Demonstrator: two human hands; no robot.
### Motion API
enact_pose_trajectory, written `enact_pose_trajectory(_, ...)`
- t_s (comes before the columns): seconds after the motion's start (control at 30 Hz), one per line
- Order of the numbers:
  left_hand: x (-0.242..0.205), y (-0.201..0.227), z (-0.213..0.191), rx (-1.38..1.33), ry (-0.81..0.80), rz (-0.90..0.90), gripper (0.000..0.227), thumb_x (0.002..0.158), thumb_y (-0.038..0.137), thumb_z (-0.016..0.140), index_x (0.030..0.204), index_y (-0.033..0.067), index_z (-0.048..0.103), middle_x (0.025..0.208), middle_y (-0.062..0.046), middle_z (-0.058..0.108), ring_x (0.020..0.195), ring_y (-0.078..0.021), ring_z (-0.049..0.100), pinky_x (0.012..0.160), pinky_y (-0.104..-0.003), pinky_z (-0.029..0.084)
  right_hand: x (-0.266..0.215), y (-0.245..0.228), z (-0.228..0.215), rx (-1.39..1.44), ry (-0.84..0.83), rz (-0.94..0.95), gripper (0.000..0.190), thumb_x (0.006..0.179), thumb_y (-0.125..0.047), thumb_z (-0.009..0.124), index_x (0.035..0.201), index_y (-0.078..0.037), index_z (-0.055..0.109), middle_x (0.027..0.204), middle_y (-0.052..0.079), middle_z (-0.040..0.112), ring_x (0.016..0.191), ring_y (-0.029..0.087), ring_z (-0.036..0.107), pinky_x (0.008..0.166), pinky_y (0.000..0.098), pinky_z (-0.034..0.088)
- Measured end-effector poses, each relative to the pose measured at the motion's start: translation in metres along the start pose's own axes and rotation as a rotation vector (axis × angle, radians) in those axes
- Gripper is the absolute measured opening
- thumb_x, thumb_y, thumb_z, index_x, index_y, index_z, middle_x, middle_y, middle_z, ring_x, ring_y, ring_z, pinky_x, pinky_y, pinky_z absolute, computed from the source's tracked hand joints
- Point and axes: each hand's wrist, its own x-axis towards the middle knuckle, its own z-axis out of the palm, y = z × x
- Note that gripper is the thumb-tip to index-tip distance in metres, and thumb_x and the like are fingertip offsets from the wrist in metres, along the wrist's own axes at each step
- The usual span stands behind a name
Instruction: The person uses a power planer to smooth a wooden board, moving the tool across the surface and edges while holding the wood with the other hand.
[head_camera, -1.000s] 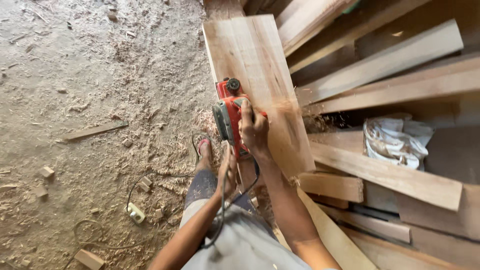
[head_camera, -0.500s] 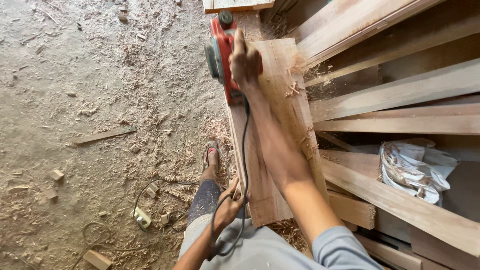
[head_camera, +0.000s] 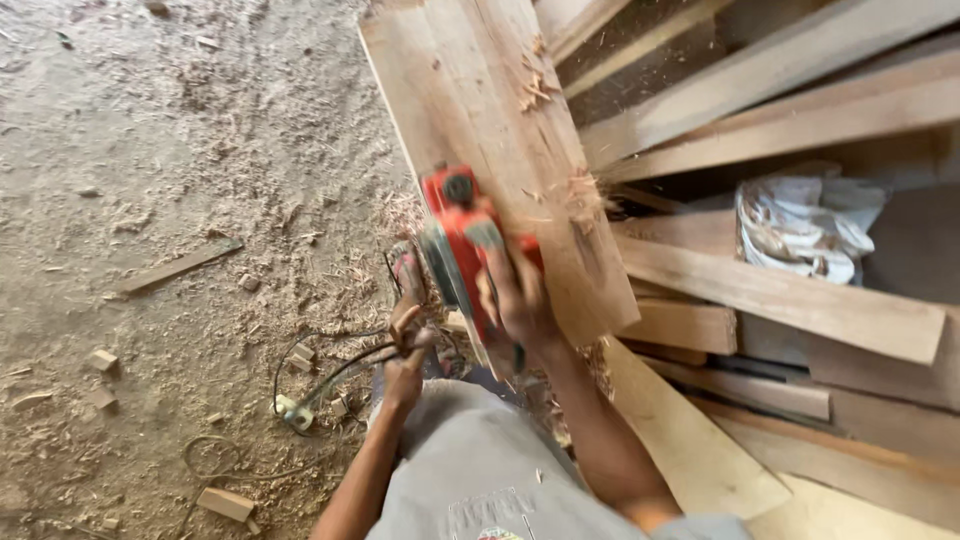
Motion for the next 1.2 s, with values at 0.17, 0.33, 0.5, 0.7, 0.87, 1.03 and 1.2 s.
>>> enact_pose_trajectory(0.17,-0.021,-0.017,0.018,-0.044,0.082,0.064,0.035,0.106,0.026,0.060,0.131,0.0020,0.066,0.081,0.005,0.055,0.066,-0.0039,0.047,0.055,-0.021,0.036,-0.147,0.040,-0.028,0.009,0.186,0.031,0.036,0.108,-0.037,0.047,0.097,-0.005,0.055,0.066,0.000,0.049,0.050,0.006,0.043,0.043,0.0243,0.035)
enact_pose_trajectory(0.33,-0.006,-0.038,0.032,-0.089,0.103,0.191,0.038,0.113,0.032,0.055,0.129,0.0008,0.070,0.074,0.007,0.047,0.063,-0.0027,0.040,0.056,-0.020,0.033,-0.202,0.061,-0.055,-0.026,0.344,0.038,0.043,0.107,-0.040,0.044,0.097,-0.001,0.060,0.063,0.003,0.055,0.048,0.008,0.048,0.043,0.0243,0.039)
enact_pose_trajectory(0.5,0.022,-0.032,0.056,-0.233,0.198,0.073,0.059,0.107,0.045,0.049,0.140,-0.0025,0.060,0.103,-0.006,0.062,0.061,-0.0048,0.037,0.050,-0.021,0.034,-0.157,0.052,-0.058,0.021,0.319,0.073,0.048,0.105,-0.044,0.043,0.106,0.000,0.061,0.064,0.004,0.055,0.045,0.008,0.048,0.039,0.0246,0.038)
enact_pose_trajectory(0.7,0.061,0.000,0.079,-0.109,0.286,0.223,0.064,0.118,0.046,0.041,0.153,-0.0069,0.049,0.149,-0.016,0.052,0.133,-0.0144,0.050,0.113,-0.030,0.039,-0.026,0.007,-0.026,0.113,0.235,0.015,0.049,0.106,-0.050,0.048,0.110,-0.002,0.061,0.062,0.001,0.051,0.043,0.008,0.044,0.037,0.0255,0.035)
enact_pose_trajectory(0.87,0.065,0.025,0.104,0.010,0.254,0.089,0.058,0.110,0.037,0.043,0.153,-0.0023,0.047,0.095,-0.006,0.059,0.083,-0.0124,0.052,0.078,-0.027,0.045,0.090,-0.031,0.008,0.085,0.201,-0.067,0.042,0.102,-0.050,0.047,0.109,-0.015,0.068,0.056,-0.003,0.046,0.037,0.006,0.038,0.033,0.0267,0.032)
enact_pose_trajectory(1.03,0.057,0.054,0.117,0.080,0.218,0.220,0.055,0.110,0.031,0.043,0.152,-0.0033,0.048,0.079,0.000,0.047,0.070,-0.0089,0.045,0.064,-0.027,0.041,0.209,-0.053,0.025,-0.116,0.260,-0.141,0.063,0.104,-0.058,0.046,0.072,-0.005,0.060,0.051,0.000,0.050,0.036,0.010,0.047,0.031,0.0310,0.037)
enact_pose_trajectory(1.2,0.058,0.057,0.114,-0.101,0.128,0.276,0.052,0.113,0.029,0.041,0.154,-0.0035,0.045,0.114,-0.008,0.061,0.099,-0.0151,0.057,0.086,-0.032,0.046,0.316,-0.076,0.043,-0.109,0.145,-0.267,0.065,0.099,-0.067,0.041,0.083,-0.008,0.063,0.048,-0.003,0.046,0.033,0.009,0.044,0.027,0.0300,0.037)
